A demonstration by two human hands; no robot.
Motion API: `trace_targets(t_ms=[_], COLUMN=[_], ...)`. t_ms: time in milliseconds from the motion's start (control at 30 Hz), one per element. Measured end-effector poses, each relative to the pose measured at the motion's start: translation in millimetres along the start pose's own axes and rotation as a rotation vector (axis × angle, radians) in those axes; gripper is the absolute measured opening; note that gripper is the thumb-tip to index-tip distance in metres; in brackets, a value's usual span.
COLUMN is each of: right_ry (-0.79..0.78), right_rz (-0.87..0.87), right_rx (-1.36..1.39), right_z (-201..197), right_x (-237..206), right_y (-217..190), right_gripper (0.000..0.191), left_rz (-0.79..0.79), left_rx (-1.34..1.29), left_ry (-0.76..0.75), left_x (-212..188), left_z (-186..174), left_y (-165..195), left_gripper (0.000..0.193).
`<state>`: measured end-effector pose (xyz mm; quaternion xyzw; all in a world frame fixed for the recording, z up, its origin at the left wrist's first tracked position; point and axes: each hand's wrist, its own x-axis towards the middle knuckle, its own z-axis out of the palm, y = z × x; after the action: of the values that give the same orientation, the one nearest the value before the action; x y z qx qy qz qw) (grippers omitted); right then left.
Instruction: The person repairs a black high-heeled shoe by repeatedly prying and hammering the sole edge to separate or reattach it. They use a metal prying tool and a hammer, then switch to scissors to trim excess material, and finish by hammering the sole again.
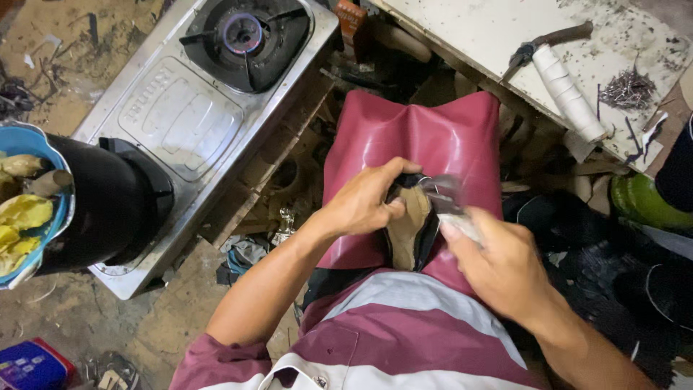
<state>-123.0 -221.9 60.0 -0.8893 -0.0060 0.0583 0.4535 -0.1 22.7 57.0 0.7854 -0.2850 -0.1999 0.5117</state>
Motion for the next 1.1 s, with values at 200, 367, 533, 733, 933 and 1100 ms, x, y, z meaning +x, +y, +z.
trace_targets(t_ms=[200,367,533,733,933,1100], right_ry=[0.477,-0.113,-0.409,-0.176,0.016,0.334], right_rz=[-0.865,0.034,0.182,0.443,0.24,-0.05], right_rx=[-0.776,-0.207,-0.374,0.775,1.316,0.372], right_z=[29.8,42.5,6.3,13.5,27.7,22.0], right_x=[3.4,-2.8,-33.5,-16.8,2.1,-0.7], right_y=[20.7,14.8,27.5,54.6,31.7,-4.4], right_gripper=[0.012,0.027,0.033,0.053,0.051,0.052], left_rz=[0.023,0.037,-0.156,0.073,0.234,-0.043], left_rx=[0.004,-0.254,-0.458,-0.753,-1.153,-1.563], left_ry=[0.034,0.1,0.251,0.458,0.503,0.452], left_x=[-5.0,-11.9,-17.7,-13.5,-2.7,-12.6], left_z=[6.2,12.6,-0.7,-18.1,3.8,48.0], left_y=[-13.4,-35.1,-57.1,-58.9,-35.8,-29.4], left_gripper=[0.057,0.057,0.054,0.059,0.066,0.065])
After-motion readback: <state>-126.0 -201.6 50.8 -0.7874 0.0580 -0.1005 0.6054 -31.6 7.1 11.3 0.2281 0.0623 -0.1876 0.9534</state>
